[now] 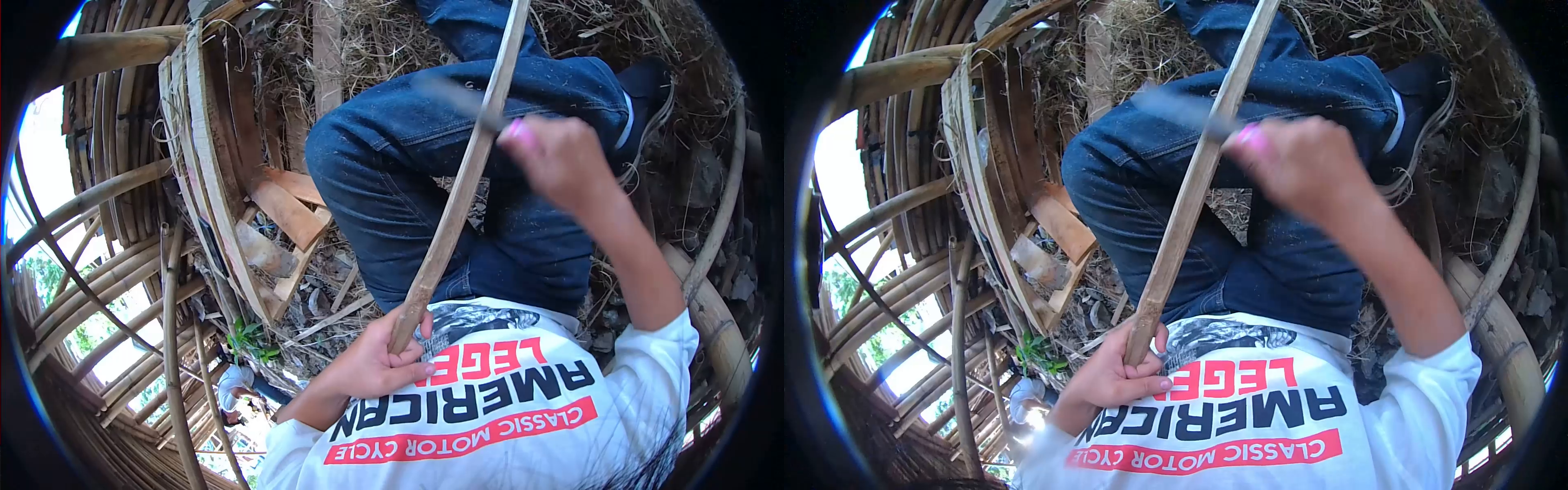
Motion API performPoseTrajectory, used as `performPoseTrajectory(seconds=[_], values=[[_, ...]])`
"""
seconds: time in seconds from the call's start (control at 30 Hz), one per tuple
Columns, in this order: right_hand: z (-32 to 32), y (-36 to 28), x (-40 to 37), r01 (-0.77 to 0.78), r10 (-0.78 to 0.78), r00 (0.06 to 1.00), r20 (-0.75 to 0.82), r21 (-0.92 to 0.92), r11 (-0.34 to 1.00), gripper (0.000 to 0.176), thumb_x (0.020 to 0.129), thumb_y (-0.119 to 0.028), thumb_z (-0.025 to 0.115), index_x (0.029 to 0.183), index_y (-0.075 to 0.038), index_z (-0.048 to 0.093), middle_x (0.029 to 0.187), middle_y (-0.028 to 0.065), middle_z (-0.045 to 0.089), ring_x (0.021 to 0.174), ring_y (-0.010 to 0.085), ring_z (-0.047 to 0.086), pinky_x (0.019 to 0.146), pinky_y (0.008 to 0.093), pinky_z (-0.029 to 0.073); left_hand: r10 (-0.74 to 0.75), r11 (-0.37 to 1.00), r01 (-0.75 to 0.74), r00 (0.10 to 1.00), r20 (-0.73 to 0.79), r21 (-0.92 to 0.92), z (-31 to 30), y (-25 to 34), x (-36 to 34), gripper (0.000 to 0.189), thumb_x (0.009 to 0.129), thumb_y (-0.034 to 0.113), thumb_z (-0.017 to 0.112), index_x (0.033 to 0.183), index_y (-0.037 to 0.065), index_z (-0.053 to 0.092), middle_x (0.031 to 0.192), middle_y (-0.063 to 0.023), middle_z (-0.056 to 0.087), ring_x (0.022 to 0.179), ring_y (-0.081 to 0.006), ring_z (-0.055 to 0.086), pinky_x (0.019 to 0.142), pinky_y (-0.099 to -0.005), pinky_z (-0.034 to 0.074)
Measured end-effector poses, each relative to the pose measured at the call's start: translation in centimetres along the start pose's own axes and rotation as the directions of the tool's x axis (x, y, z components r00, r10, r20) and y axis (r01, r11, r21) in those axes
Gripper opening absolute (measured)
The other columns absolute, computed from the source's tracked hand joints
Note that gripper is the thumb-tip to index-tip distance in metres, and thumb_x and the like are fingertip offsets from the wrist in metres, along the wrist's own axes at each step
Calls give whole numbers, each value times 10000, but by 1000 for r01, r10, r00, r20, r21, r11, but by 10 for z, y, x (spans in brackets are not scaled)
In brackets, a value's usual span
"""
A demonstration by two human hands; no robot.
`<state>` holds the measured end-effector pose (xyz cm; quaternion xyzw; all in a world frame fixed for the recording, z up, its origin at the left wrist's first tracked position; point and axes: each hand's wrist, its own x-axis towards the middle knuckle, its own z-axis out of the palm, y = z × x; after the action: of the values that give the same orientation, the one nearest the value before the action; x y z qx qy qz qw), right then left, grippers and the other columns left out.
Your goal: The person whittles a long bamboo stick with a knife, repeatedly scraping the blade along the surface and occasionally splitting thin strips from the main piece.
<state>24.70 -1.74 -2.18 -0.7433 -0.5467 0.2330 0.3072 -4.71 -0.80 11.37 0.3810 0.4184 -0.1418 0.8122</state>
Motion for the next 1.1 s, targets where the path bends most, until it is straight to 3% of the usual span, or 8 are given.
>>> performPoseTrajectory(seconds=[0.07,0.2,0.27,0.37,0.47,0.6,0.7,1.1], values=[[1,-34,-23,215,-225,966,126,93,972,519,925,-491,544,665,-45,611,556,183,579,538,361,621,524,443,501,-48,998,48,999,-3,-37,1,3,2,340,854,-34,654,1077,49,411,582,100,292,504,7,297,481,-180,222],[-8,2,-2,-108,116,993,-29,202,973,453,928,-433,574,724,-29,612,573,219,544,550,396,580,492,420,441,-11,999,17,992,-127,44,1,3,8,331,870,6,663,1080,55,411,581,91,296,511,5,290,472,-186,217],[-14,1,-14,-102,111,994,-16,302,948,436,945,-397,565,766,0,584,558,199,493,484,301,546,481,366,403,-107,994,106,981,-160,-14,4,11,1,386,840,-22,680,1108,47,411,656,88,322,567,10,319,502,-167,236],[-8,-17,-34,-90,160,983,-86,530,843,313,966,-301,533,892,2,511,579,81,436,525,107,463,487,293,363,40,956,26,975,-217,292,-1,4,11,222,925,112,595,1072,53,439,704,41,376,601,-18,368,522,-189,297],[17,-21,-52,-40,171,974,-145,637,770,215,964,-203,502,924,8,521,631,67,493,550,115,474,515,272,372,196,844,-33,948,-251,536,-4,-3,16,195,992,251,465,1016,57,458,773,-4,432,640,-57,422,541,-210,360],[18,-34,-66,-48,115,991,-71,609,792,154,963,-154,533,964,-3,560,670,79,539,571,140,526,538,270,403,56,996,-33,956,-287,84,-11,-12,21,220,1002,296,445,988,76,431,796,-10,426,582,-62,414,470,-206,374],[12,-41,-68,-53,74,997,-15,559,828,156,952,-163,566,955,-7,562,687,92,564,575,174,555,546,278,423,-28,952,10,998,-53,-305,-11,-4,19,264,1001,355,474,939,115,380,737,6,384,468,-24,267,385,-180,223],[12,-83,-69,-34,-49,978,202,392,919,187,796,-126,651,937,-26,580,794,162,613,698,346,628,612,393,490,108,814,46,968,228,-580,-18,-19,25,281,948,265,595,927,141,343,620,69,315,450,-7,260,362,-167,199]])
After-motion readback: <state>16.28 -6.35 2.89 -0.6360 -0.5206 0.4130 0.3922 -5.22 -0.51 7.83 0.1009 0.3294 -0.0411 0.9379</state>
